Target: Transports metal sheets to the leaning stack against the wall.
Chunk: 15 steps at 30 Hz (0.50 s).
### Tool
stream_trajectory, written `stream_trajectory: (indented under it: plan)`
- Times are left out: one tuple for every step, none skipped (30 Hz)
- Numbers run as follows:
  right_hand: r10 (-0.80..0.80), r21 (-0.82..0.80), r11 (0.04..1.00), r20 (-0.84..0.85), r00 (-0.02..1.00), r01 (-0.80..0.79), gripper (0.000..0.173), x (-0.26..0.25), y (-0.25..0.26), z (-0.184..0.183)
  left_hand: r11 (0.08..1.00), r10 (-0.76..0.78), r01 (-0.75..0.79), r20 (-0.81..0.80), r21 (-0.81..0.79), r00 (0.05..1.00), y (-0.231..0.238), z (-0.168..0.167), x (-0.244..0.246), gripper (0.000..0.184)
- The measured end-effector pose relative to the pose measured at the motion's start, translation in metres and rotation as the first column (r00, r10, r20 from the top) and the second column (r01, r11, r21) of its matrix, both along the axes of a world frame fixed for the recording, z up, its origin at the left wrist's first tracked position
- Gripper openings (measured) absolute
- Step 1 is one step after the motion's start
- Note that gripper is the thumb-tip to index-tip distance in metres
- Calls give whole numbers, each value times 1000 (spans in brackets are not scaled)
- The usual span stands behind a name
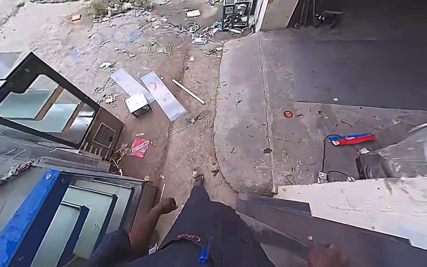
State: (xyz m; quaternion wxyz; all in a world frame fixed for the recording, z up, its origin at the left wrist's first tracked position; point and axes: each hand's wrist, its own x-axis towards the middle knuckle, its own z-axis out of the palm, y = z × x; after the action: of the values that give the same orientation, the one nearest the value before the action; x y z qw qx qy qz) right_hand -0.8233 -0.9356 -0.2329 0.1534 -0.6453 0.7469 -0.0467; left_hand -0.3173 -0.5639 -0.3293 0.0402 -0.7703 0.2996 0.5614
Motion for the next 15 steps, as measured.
stream_trajectory:
  plan:
    - [161,120,979,44,986,-165,56,39,-7,-11,999,41,-41,-7,29,999,9,-5,5,48]
    - [321,228,917,71,945,-328,56,80,-13,-22,995,80,-79,-18,54,997,18,-10,9,49]
    - [474,322,818,95,875,-478,56,122,-18,-32,991,114,-111,-30,73,993,27,-15,15,49]
    - [605,411,691,121,787,-595,57,165,-22,-40,986,148,-144,-42,87,988,35,-21,23,49]
    - [702,477,558,166,693,-679,58,210,-26,-47,979,185,-180,-50,93,981,42,-26,34,49]
    - [759,519,447,211,616,-729,57,253,-29,-54,970,232,-226,-58,94,971,47,-33,47,49]
    - [773,541,375,266,576,-753,55,293,-31,-63,954,293,-287,-60,93,954,51,-37,63,48]
    - [763,559,334,312,566,-759,53,326,-34,-74,931,359,-353,-63,89,931,57,-42,77,47]
    - [736,561,328,351,578,-760,50,362,-39,-89,908,417,-413,-54,76,907,62,-46,101,47]
    - [711,565,343,367,600,-751,46,391,-47,-103,884,466,-464,-38,55,884,64,-50,126,46]
    - [688,586,356,363,629,-728,43,414,-53,-116,857,515,-513,-31,43,857,68,-51,146,45]
    - [670,626,355,347,656,-694,41,431,-57,-126,823,568,-567,-21,39,823,74,-47,164,45]
    - [663,666,350,321,676,-659,39,447,-62,-132,790,613,-612,-7,43,790,77,-39,186,45]
    - [666,702,345,284,689,-623,38,465,-71,-137,770,636,-636,13,47,771,74,-28,212,46]
    - [667,732,346,248,703,-586,37,480,-81,-140,761,645,-646,30,55,763,69,-19,238,47]
